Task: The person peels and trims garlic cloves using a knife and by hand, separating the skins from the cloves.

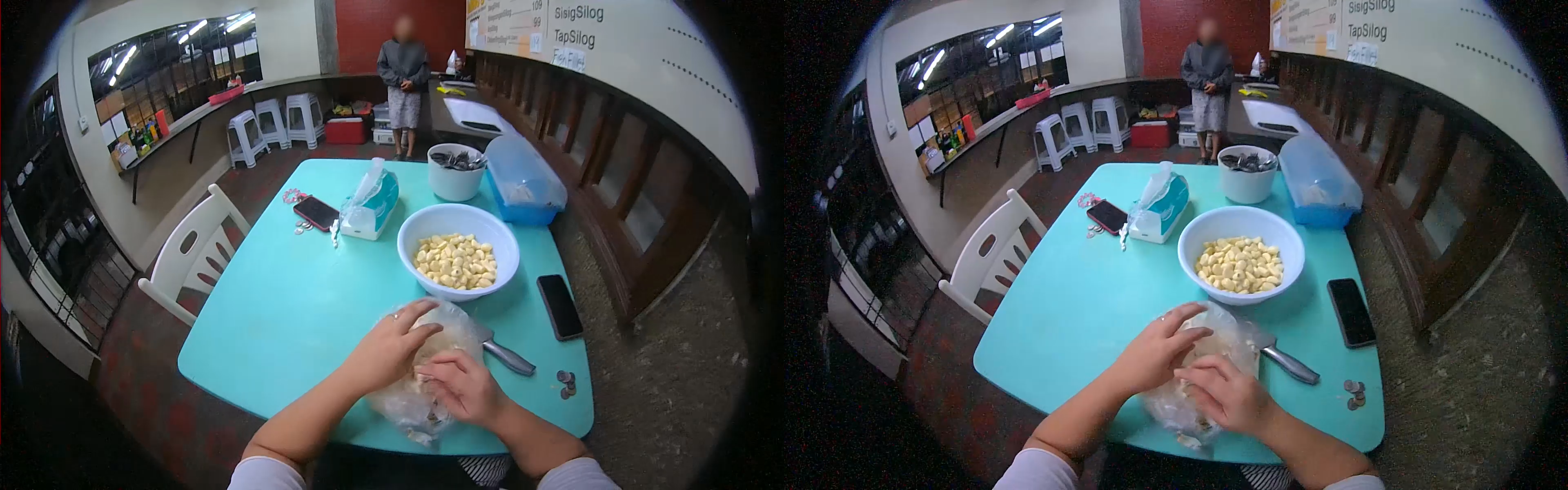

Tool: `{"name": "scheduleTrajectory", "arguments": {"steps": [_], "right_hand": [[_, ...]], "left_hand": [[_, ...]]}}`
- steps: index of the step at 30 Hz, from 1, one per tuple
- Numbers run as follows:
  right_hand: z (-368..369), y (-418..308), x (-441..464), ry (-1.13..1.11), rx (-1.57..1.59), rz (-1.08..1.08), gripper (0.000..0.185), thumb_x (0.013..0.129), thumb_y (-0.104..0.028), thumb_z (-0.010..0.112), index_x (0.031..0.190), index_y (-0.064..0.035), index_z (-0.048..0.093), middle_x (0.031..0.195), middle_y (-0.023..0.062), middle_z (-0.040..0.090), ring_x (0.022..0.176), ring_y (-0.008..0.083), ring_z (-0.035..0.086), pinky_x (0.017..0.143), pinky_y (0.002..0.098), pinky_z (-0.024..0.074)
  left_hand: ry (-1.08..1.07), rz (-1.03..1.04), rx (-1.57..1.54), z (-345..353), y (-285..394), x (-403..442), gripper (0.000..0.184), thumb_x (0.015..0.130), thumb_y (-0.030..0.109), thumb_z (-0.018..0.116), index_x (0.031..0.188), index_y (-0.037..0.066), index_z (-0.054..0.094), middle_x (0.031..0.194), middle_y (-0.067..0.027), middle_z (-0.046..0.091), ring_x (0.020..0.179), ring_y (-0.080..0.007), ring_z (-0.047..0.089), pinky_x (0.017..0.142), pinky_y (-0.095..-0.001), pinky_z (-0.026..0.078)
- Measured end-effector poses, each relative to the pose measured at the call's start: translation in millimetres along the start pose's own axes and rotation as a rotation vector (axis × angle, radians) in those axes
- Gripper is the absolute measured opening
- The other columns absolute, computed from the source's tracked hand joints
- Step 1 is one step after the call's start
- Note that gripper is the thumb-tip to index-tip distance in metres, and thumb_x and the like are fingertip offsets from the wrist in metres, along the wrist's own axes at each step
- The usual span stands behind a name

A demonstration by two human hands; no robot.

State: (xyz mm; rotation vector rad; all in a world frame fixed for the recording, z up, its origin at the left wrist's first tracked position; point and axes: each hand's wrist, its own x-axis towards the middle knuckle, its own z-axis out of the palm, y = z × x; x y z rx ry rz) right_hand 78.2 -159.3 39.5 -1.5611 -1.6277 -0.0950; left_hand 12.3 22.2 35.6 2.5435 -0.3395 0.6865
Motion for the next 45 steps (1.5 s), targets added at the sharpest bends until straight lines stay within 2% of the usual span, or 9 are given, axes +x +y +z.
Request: {"name": "scheduleTrajectory", "arguments": {"steps": [9, 15, 18, 24, 30, 36, 39, 43, 45], "right_hand": [[9.7, 5.5, -3.4, -0.011, -0.092, 0.119, 0.032, 0.073, 0.003, 0.06, 0.103, -0.0051, 0.061, 0.098, 0.0127, 0.05, 0.081, 0.0246, 0.058, 0.072, 0.0325, 0.0499], [1.0, -7.7, -3.4, -0.057, -0.185, 0.12, 0.032, 0.07, 0.002, 0.061, 0.1, -0.0078, 0.062, 0.1, 0.0135, 0.05, 0.086, 0.0272, 0.057, 0.076, 0.0361, 0.0476], [-3.1, -7.0, -4.4, -0.067, -0.357, 0.159, 0.031, 0.07, -0.001, 0.061, 0.099, -0.009, 0.062, 0.101, 0.014, 0.052, 0.09, 0.0293, 0.056, 0.08, 0.0402, 0.0436], [-25.7, 2.3, -3.2, 0.041, -0.538, 0.351, 0.028, 0.072, -0.004, 0.059, 0.099, -0.0117, 0.062, 0.103, 0.0107, 0.057, 0.091, 0.0278, 0.056, 0.08, 0.041, 0.0396], [-12.1, -6.2, -5.8, -0.057, -0.47, 0.198, 0.029, 0.073, -0.008, 0.059, 0.102, -0.0152, 0.062, 0.107, 0.0104, 0.056, 0.09, 0.0257, 0.057, 0.079, 0.0399, 0.0392], [-9.5, -4.9, -3.5, -0.006, -0.465, 0.161, 0.03, 0.073, -0.01, 0.06, 0.103, -0.0135, 0.062, 0.109, 0.0104, 0.056, 0.09, 0.0253, 0.057, 0.078, 0.0395, 0.0397], [-8.0, -2.9, -4.2, 0.05, -0.462, 0.104, 0.031, 0.073, -0.011, 0.062, 0.103, -0.0104, 0.061, 0.108, 0.0106, 0.058, 0.088, 0.0254, 0.058, 0.076, 0.0386, 0.0405], [-8.4, -2.5, -4.0, 0.113, -0.374, 0.0, 0.033, 0.071, -0.01, 0.065, 0.104, -0.007, 0.06, 0.105, 0.0108, 0.06, 0.085, 0.0255, 0.059, 0.073, 0.037, 0.0417], [-8.1, -3.8, -4.0, 0.107, -0.357, -0.018, 0.033, 0.07, -0.01, 0.068, 0.103, -0.0074, 0.061, 0.103, 0.0097, 0.061, 0.087, 0.024, 0.06, 0.073, 0.0366, 0.0416]], "left_hand": [[0.112, 0.039, 0.101, -3.4, 15.6, -1.1, 0.05, 0.069, 0.012, 0.062, 0.118, 0.008, 0.053, 0.143, -0.0162, 0.027, 0.13, -0.0358, 0.029, 0.104, -0.0482, 0.027], [0.253, 0.093, 0.152, -1.6, 10.1, -5.1, 0.047, 0.065, 0.002, 0.063, 0.111, 0.012, 0.059, 0.139, -0.0217, 0.03, 0.124, -0.0401, 0.036, 0.1, -0.0483, 0.032], [0.189, -0.096, 0.357, -9.1, 16.5, -5.6, 0.04, 0.067, -0.001, 0.06, 0.106, 0.01, 0.059, 0.136, -0.0202, 0.035, 0.118, -0.038, 0.043, 0.095, -0.0479, 0.037], [0.09, -0.5, -0.127, -10.0, 6.1, -3.5, 0.042, 0.073, -0.002, 0.055, 0.114, 0.007, 0.053, 0.126, -0.0197, 0.044, 0.108, -0.0404, 0.048, 0.087, -0.0448, 0.043], [0.09, -0.316, -0.131, 0.9, 16.1, -2.6, 0.052, 0.073, 0.0, 0.057, 0.123, 0.009, 0.047, 0.125, -0.0234, 0.042, 0.108, -0.0407, 0.048, 0.086, -0.0434, 0.044], [0.301, 0.103, 0.143, -10.9, 18.0, -0.8, 0.049, 0.07, 0.002, 0.062, 0.118, 0.008, 0.051, 0.117, -0.0182, 0.049, 0.099, -0.0341, 0.053, 0.081, -0.037, 0.046], [0.229, 0.123, -0.092, -11.2, 21.9, -12.5, 0.044, 0.072, 0.006, 0.065, 0.114, 0.004, 0.052, 0.111, -0.015, 0.053, 0.089, -0.0279, 0.056, 0.074, -0.0325, 0.048], [-0.108, -0.227, -0.581, -15.5, 29.1, -9.6, 0.042, 0.079, 0.016, 0.066, 0.115, 0.002, 0.049, 0.106, -0.011, 0.054, 0.083, -0.0193, 0.057, 0.065, -0.0286, 0.048], [-0.101, -0.247, -0.709, -9.6, 27.2, -10.9, 0.042, 0.08, 0.016, 0.066, 0.116, 0.001, 0.049, 0.109, -0.0101, 0.054, 0.086, -0.0164, 0.057, 0.067, -0.0267, 0.048]]}}
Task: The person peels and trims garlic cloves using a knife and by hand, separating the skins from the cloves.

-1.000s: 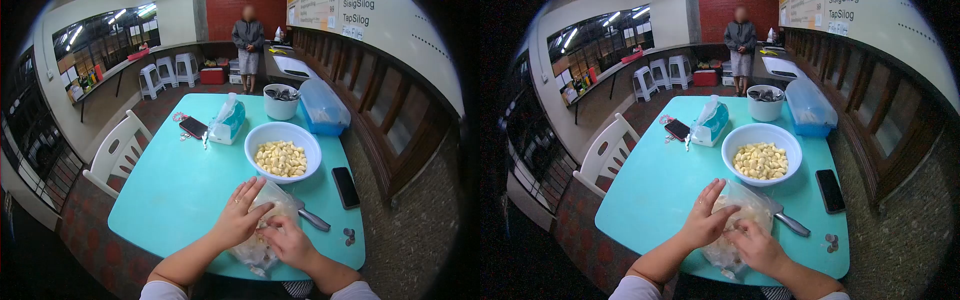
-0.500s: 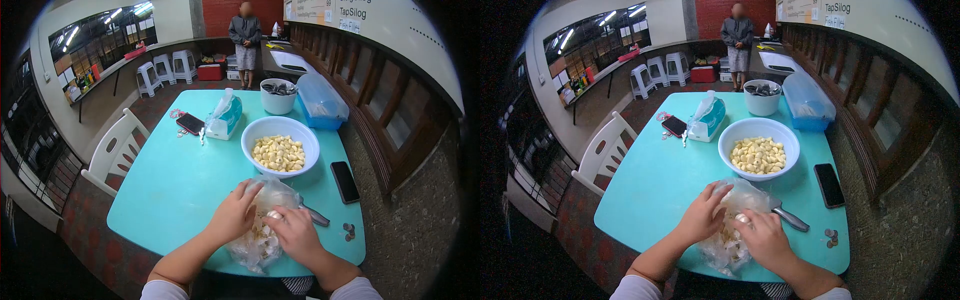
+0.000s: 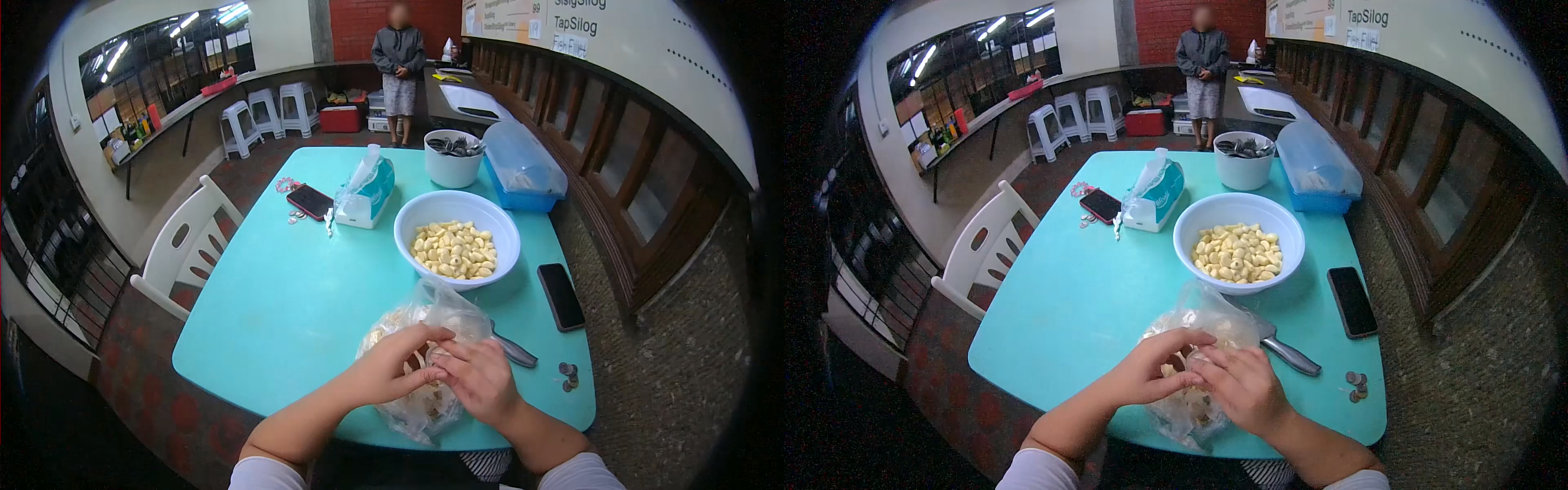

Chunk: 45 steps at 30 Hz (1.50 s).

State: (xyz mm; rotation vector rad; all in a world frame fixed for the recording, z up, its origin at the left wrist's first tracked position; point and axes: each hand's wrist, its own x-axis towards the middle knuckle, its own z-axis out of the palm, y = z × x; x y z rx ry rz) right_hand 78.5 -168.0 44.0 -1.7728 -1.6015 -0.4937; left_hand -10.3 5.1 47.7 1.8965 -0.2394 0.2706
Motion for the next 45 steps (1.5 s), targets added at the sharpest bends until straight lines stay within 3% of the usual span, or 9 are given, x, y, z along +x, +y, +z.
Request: {"name": "scheduleTrajectory", "arguments": {"steps": [7, 10, 16, 20, 24, 27, 30, 37, 45], "right_hand": [[1.5, -1.7, -0.6, 0.16, 0.128, 0.099, 0.036, 0.067, 0.0, 0.067, 0.102, -0.0076, 0.062, 0.097, 0.011, 0.061, 0.085, 0.0249, 0.061, 0.071, 0.0342, 0.0488], [-1.7, 2.3, -1.1, 0.16, 0.193, 0.139, 0.035, 0.066, 0.004, 0.067, 0.098, -0.0081, 0.064, 0.093, 0.0102, 0.062, 0.08, 0.0239, 0.062, 0.068, 0.0318, 0.0511], [-3.1, 10.2, -5.1, 0.18, 0.246, 0.132, 0.027, 0.066, 0.006, 0.066, 0.09, -0.0069, 0.065, 0.084, 0.0097, 0.063, 0.074, 0.0246, 0.062, 0.063, 0.0315, 0.0504], [-2.2, 12.7, -5.5, 0.184, 0.172, 0.205, 0.023, 0.065, 0.006, 0.066, 0.085, -0.0067, 0.065, 0.079, 0.0102, 0.062, 0.07, 0.0256, 0.062, 0.06, 0.0328, 0.0494], [3.2, 17.7, -2.0, 0.134, 0.207, 0.188, 0.021, 0.067, 0.004, 0.068, 0.085, -0.0056, 0.065, 0.078, 0.0107, 0.062, 0.068, 0.0257, 0.061, 0.059, 0.0324, 0.0491], [2.6, 14.3, -1.8, 0.138, 0.224, 0.131, 0.021, 0.068, 0.001, 0.069, 0.088, -0.0039, 0.064, 0.08, 0.0111, 0.062, 0.067, 0.0247, 0.06, 0.059, 0.0311, 0.0489], [-3.2, 6.6, -0.2, 0.139, 0.264, 0.205, 0.028, 0.069, -0.003, 0.072, 0.095, -0.0026, 0.062, 0.084, 0.0112, 0.062, 0.067, 0.022, 0.06, 0.06, 0.0296, 0.049], [-1.8, 4.0, 1.2, 0.099, 0.309, 0.312, 0.05, 0.068, -0.009, 0.075, 0.114, -0.0028, 0.056, 0.095, 0.0125, 0.059, 0.073, 0.0183, 0.06, 0.062, 0.0278, 0.0502], [-0.5, 1.0, 0.1, 0.015, 0.398, 0.341, 0.047, 0.069, -0.006, 0.073, 0.113, -0.0016, 0.057, 0.097, 0.0137, 0.059, 0.078, 0.0201, 0.062, 0.067, 0.0281, 0.053]], "left_hand": [[-0.035, -0.103, -0.448, 0.7, -5.7, 0.3, 0.043, 0.079, -0.001, 0.064, 0.119, -0.001, 0.049, 0.117, -0.0094, 0.052, 0.103, -0.017, 0.054, 0.082, -0.0283, 0.049], [-0.045, -0.032, -0.439, 0.6, -15.8, 1.0, 0.038, 0.08, 0.001, 0.064, 0.116, 0.0, 0.05, 0.116, -0.0072, 0.051, 0.097, -0.0133, 0.055, 0.08, -0.0258, 0.048], [-0.074, -0.067, -0.607, -0.7, -15.6, 1.7, 0.04, 0.076, -0.005, 0.065, 0.114, -0.001, 0.052, 0.118, -0.0097, 0.051, 0.11, -0.0192, 0.051, 0.094, -0.0331, 0.042], [0.044, -0.109, -0.623, 2.4, -17.4, 1.8, 0.041, 0.073, -0.007, 0.067, 0.111, -0.001, 0.053, 0.118, -0.0105, 0.052, 0.11, -0.0192, 0.052, 0.093, -0.0322, 0.043], [0.217, 0.021, -0.434, 1.7, -17.6, 5.8, 0.042, 0.068, -0.006, 0.071, 0.106, 0.0, 0.055, 0.113, -0.0096, 0.052, 0.104, -0.0184, 0.053, 0.088, -0.0297, 0.046], [0.285, 0.09, -0.062, 0.4, -18.3, 5.9, 0.042, 0.066, -0.002, 0.074, 0.104, 0.001, 0.055, 0.109, -0.009, 0.05, 0.099, -0.0178, 0.054, 0.083, -0.028, 0.049], [0.254, 0.148, 0.177, -0.8, -16.1, 5.3, 0.044, 0.065, 0.001, 0.077, 0.103, 0.001, 0.055, 0.105, -0.0093, 0.048, 0.095, -0.0177, 0.055, 0.078, -0.0268, 0.051], [0.257, 0.205, 0.191, 5.9, -18.2, 3.0, 0.044, 0.062, 0.005, 0.08, 0.097, 0.002, 0.052, 0.101, -0.011, 0.05, 0.089, -0.0188, 0.055, 0.072, -0.0281, 0.05], [0.236, 0.326, 0.366, 13.4, -17.0, 2.6, 0.046, 0.058, 0.001, 0.078, 0.095, 0.005, 0.051, 0.095, -0.0133, 0.053, 0.085, -0.0268, 0.056, 0.072, -0.0336, 0.048]]}}
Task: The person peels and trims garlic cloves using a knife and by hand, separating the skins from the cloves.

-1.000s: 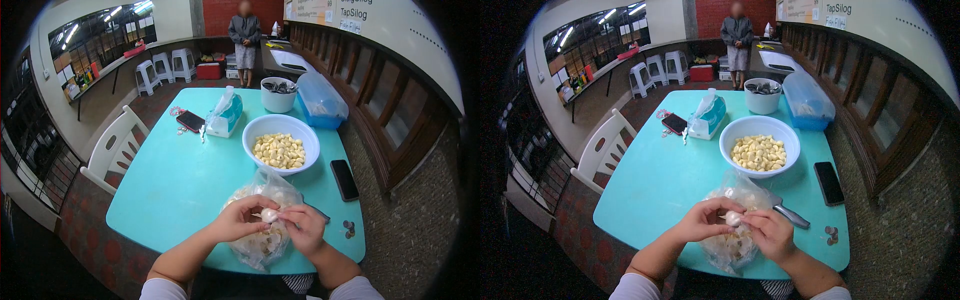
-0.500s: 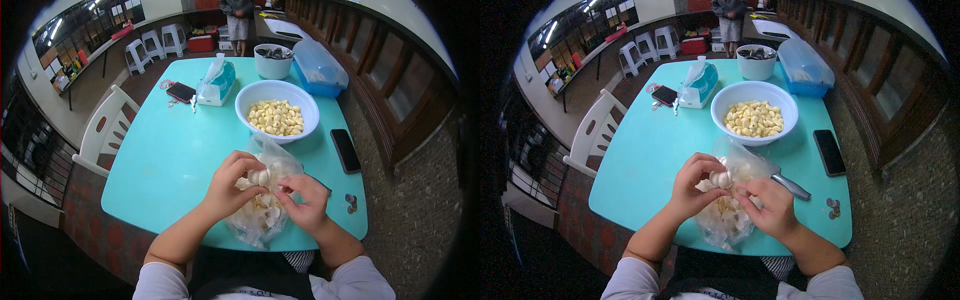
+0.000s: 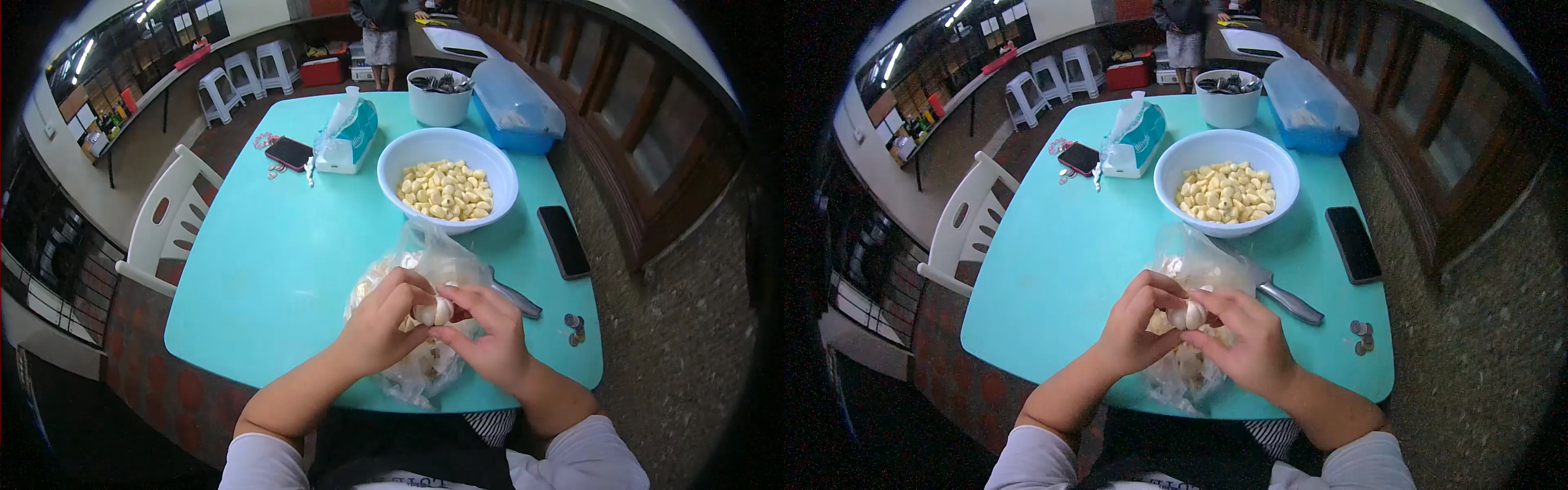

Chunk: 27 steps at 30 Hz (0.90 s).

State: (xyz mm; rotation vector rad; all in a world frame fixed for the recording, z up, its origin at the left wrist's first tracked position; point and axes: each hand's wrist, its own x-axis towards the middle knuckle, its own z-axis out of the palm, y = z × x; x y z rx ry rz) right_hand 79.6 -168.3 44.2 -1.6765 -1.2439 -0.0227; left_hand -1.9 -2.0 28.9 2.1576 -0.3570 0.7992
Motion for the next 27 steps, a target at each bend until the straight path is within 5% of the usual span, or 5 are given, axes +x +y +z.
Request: {"name": "scheduleTrajectory", "arguments": {"steps": [12, 17, 23, 27], "right_hand": [[-0.9, 0.8, -2.0, 0.019, 0.1, 0.02, 0.04, 0.073, -0.003, 0.07, 0.11, 0.0009, 0.057, 0.092, 0.0144, 0.062, 0.078, 0.0199, 0.065, 0.067, 0.028, 0.0535], [-1.3, -0.6, -3.8, 0.001, 0.135, 0.05, 0.038, 0.076, -0.003, 0.065, 0.112, 0.002, 0.055, 0.088, 0.0144, 0.062, 0.073, 0.0187, 0.064, 0.064, 0.028, 0.0523], [4.9, 3.4, -6.7, 0.021, 0.238, 0.011, 0.035, 0.079, -0.006, 0.064, 0.111, 0.0014, 0.052, 0.089, 0.0127, 0.059, 0.075, 0.0172, 0.062, 0.067, 0.0276, 0.0518], [7.5, 3.9, -13.8, 0.012, 0.312, 0.038, 0.031, 0.08, -0.009, 0.064, 0.107, 0.0017, 0.051, 0.086, 0.0111, 0.058, 0.077, 0.0154, 0.061, 0.07, 0.0262, 0.0508]], "left_hand": [[-0.137, -0.04, -0.08, -14.1, -0.5, 5.0, 0.046, 0.066, 0.009, 0.074, 0.105, 0.001, 0.051, 0.097, -0.0141, 0.054, 0.093, -0.031, 0.055, 0.074, -0.0354, 0.048], [-0.164, 0.028, -0.066, -15.7, 1.2, 7.9, 0.044, 0.073, 0.015, 0.07, 0.107, -0.002, 0.048, 0.098, -0.0177, 0.051, 0.089, -0.035, 0.053, 0.075, -0.0393, 0.045], [-0.285, -0.171, -0.077, -7.4, 16.2, 3.3, 0.038, 0.08, 0.017, 0.062, 0.106, -0.003, 0.043, 0.091, -0.0197, 0.047, 0.08, -0.0384, 0.051, 0.072, -0.0418, 0.042], [-0.265, -0.042, 0.011, -5.3, 18.3, -2.6, 0.036, 0.077, 0.015, 0.063, 0.102, -0.002, 0.042, 0.087, -0.0185, 0.045, 0.075, -0.0376, 0.051, 0.065, -0.0423, 0.042]]}}
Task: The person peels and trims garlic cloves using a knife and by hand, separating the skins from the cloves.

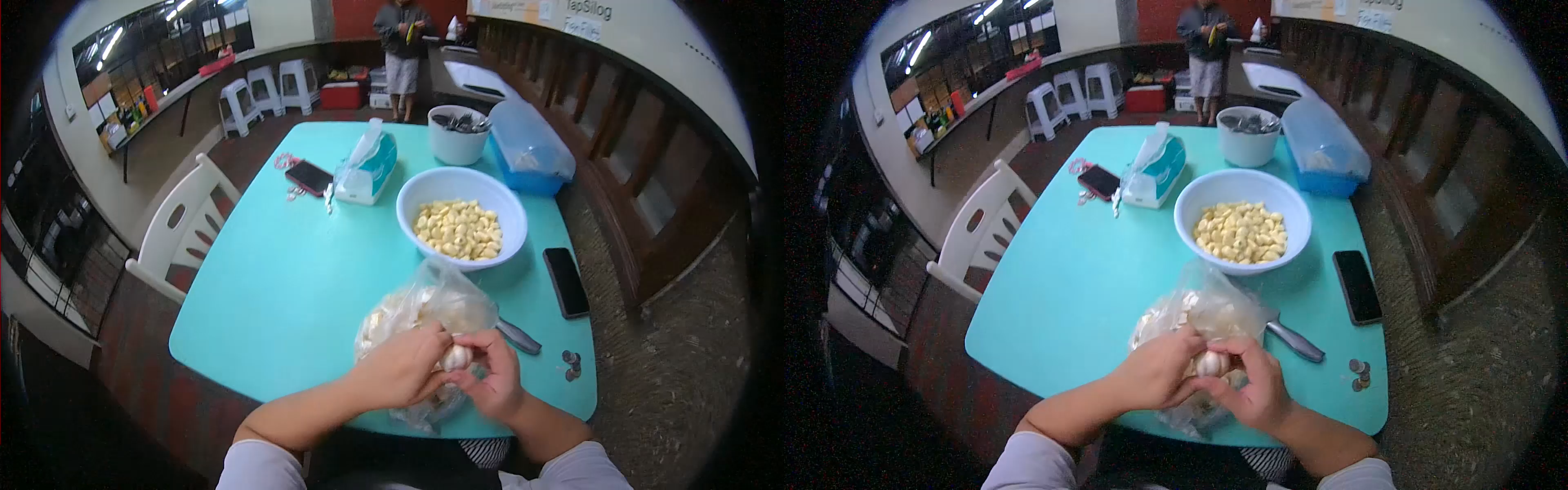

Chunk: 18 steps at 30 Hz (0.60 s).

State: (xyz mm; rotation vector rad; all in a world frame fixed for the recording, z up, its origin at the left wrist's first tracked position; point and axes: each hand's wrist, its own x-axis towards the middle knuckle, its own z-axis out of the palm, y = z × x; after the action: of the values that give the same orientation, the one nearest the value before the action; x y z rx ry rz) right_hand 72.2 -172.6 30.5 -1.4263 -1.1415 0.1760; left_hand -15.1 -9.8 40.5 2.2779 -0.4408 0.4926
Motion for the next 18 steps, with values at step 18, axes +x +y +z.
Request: {"name": "scheduleTrajectory", "arguments": {"steps": [18], "right_hand": [[6.5, 16.5, -21.1, -0.102, 0.134, -0.213, 0.03, 0.084, -0.001, 0.046, 0.11, 0.0003, 0.032, 0.094, 0.0158, 0.044, 0.074, 0.0145, 0.043, 0.069, 0.0283, 0.04]], "left_hand": [[-0.054, 0.102, -0.108, 8.6, 1.0, -8.8, 0.031, 0.076, 0.015, 0.056, 0.1, 0.0, 0.043, 0.083, -0.0181, 0.046, 0.074, -0.0391, 0.049, 0.063, -0.0445, 0.04]]}}
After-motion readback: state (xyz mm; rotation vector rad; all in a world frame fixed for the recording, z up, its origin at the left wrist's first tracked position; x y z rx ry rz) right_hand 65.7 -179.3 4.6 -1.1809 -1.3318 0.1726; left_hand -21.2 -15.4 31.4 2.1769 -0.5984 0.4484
